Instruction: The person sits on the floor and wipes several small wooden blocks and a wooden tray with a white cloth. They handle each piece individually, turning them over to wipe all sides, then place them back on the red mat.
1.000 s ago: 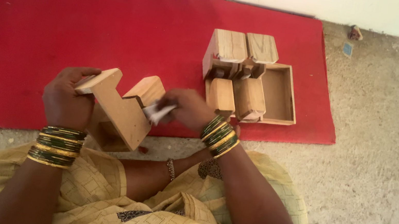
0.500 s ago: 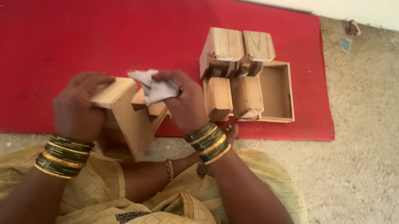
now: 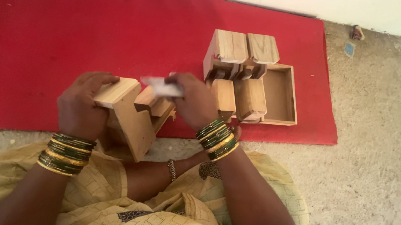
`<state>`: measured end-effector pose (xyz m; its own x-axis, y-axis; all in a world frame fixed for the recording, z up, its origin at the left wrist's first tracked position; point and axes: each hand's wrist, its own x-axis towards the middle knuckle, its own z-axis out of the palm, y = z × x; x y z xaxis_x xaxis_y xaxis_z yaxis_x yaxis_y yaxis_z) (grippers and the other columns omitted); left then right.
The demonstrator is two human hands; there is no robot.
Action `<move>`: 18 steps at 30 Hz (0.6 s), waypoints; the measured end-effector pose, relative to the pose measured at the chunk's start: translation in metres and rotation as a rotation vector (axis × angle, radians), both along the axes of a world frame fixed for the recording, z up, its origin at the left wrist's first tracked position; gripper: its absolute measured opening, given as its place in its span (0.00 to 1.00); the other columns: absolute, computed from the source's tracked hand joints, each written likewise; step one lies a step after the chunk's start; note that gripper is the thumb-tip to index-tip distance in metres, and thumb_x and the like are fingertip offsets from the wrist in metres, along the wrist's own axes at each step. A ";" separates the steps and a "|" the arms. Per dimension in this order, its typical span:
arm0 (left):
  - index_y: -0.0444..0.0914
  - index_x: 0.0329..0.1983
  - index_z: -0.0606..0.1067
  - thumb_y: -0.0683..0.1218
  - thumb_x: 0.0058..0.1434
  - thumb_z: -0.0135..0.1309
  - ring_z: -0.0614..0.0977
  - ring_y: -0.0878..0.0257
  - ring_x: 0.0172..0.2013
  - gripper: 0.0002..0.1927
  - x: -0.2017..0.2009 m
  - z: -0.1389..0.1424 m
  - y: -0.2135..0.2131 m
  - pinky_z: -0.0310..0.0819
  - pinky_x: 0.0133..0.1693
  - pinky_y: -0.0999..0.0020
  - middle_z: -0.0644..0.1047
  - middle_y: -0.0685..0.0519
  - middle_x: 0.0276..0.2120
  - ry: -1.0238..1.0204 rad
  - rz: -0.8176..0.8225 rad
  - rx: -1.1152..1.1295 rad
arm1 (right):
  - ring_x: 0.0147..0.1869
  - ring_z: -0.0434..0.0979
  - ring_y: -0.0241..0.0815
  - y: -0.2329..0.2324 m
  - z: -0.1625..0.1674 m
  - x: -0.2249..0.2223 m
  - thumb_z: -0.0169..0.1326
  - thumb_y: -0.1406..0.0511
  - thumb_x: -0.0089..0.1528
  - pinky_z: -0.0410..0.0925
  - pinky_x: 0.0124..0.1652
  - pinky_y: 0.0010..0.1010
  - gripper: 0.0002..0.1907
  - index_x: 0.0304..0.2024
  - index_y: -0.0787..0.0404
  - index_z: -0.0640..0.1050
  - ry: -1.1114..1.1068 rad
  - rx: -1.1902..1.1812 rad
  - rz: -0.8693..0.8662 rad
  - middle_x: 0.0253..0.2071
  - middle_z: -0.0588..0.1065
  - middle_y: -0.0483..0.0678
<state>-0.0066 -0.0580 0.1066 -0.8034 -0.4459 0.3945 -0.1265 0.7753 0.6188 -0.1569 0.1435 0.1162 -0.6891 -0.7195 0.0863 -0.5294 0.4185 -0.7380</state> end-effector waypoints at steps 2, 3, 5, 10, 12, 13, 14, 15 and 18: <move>0.42 0.50 0.81 0.32 0.51 0.56 0.84 0.49 0.49 0.24 0.001 -0.002 -0.003 0.81 0.48 0.57 0.82 0.48 0.51 0.022 0.000 -0.005 | 0.48 0.83 0.48 -0.003 -0.012 -0.003 0.60 0.70 0.57 0.74 0.48 0.37 0.14 0.46 0.59 0.81 -0.052 0.046 0.138 0.44 0.81 0.51; 0.42 0.50 0.81 0.32 0.49 0.55 0.84 0.49 0.50 0.25 0.001 -0.004 -0.004 0.81 0.49 0.56 0.82 0.47 0.51 0.033 -0.002 -0.005 | 0.48 0.84 0.47 -0.003 -0.017 -0.003 0.59 0.70 0.57 0.75 0.48 0.37 0.14 0.46 0.59 0.81 -0.130 0.060 0.133 0.43 0.81 0.51; 0.42 0.51 0.82 0.32 0.53 0.57 0.84 0.49 0.49 0.22 0.002 -0.005 -0.005 0.81 0.48 0.56 0.82 0.47 0.50 0.020 0.020 0.021 | 0.47 0.86 0.45 -0.003 -0.027 -0.004 0.57 0.69 0.58 0.77 0.48 0.37 0.13 0.45 0.58 0.82 -0.287 0.094 0.122 0.42 0.82 0.50; 0.41 0.51 0.82 0.34 0.58 0.59 0.85 0.50 0.46 0.18 0.003 -0.007 -0.006 0.80 0.46 0.57 0.82 0.46 0.48 -0.090 0.145 0.138 | 0.44 0.81 0.47 0.003 -0.044 -0.015 0.65 0.60 0.55 0.72 0.45 0.41 0.13 0.41 0.55 0.82 -0.045 0.528 -0.009 0.40 0.81 0.50; 0.41 0.52 0.82 0.37 0.59 0.61 0.85 0.51 0.44 0.17 0.002 -0.005 -0.008 0.81 0.45 0.57 0.82 0.45 0.48 -0.166 0.208 0.259 | 0.42 0.82 0.45 0.003 -0.051 -0.017 0.63 0.63 0.56 0.73 0.43 0.38 0.12 0.42 0.56 0.82 -0.124 0.400 0.048 0.40 0.81 0.50; 0.40 0.55 0.80 0.38 0.59 0.60 0.85 0.53 0.45 0.19 0.002 -0.004 -0.011 0.82 0.44 0.58 0.82 0.46 0.49 -0.176 0.204 0.444 | 0.41 0.83 0.43 0.002 -0.055 -0.017 0.60 0.65 0.58 0.74 0.42 0.36 0.11 0.44 0.58 0.81 -0.198 0.274 0.084 0.39 0.82 0.50; 0.40 0.57 0.78 0.39 0.59 0.59 0.86 0.55 0.45 0.21 0.002 -0.001 -0.014 0.82 0.43 0.59 0.82 0.47 0.50 -0.188 0.200 0.630 | 0.40 0.85 0.41 0.002 -0.059 -0.018 0.58 0.67 0.60 0.76 0.41 0.34 0.10 0.45 0.60 0.81 -0.272 0.147 0.121 0.39 0.82 0.51; 0.39 0.60 0.76 0.40 0.59 0.57 0.86 0.56 0.45 0.23 0.003 0.002 -0.017 0.83 0.42 0.60 0.82 0.48 0.52 -0.200 0.196 0.815 | 0.40 0.84 0.41 0.002 -0.061 -0.019 0.56 0.68 0.61 0.76 0.39 0.33 0.11 0.46 0.60 0.80 -0.415 0.112 0.114 0.39 0.82 0.50; 0.36 0.65 0.69 0.41 0.56 0.63 0.82 0.59 0.51 0.33 0.002 0.013 -0.022 0.83 0.47 0.65 0.76 0.46 0.58 -0.267 -0.076 0.874 | 0.39 0.83 0.40 0.001 -0.065 -0.023 0.54 0.69 0.62 0.78 0.34 0.31 0.10 0.47 0.62 0.77 -0.710 0.008 0.051 0.39 0.81 0.48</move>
<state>-0.0045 -0.0801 0.1196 -0.8590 -0.4402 -0.2615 -0.3176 0.0574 0.9465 -0.1804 0.1442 0.0512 -0.5421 -0.7513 -0.3764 0.0587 0.4130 -0.9088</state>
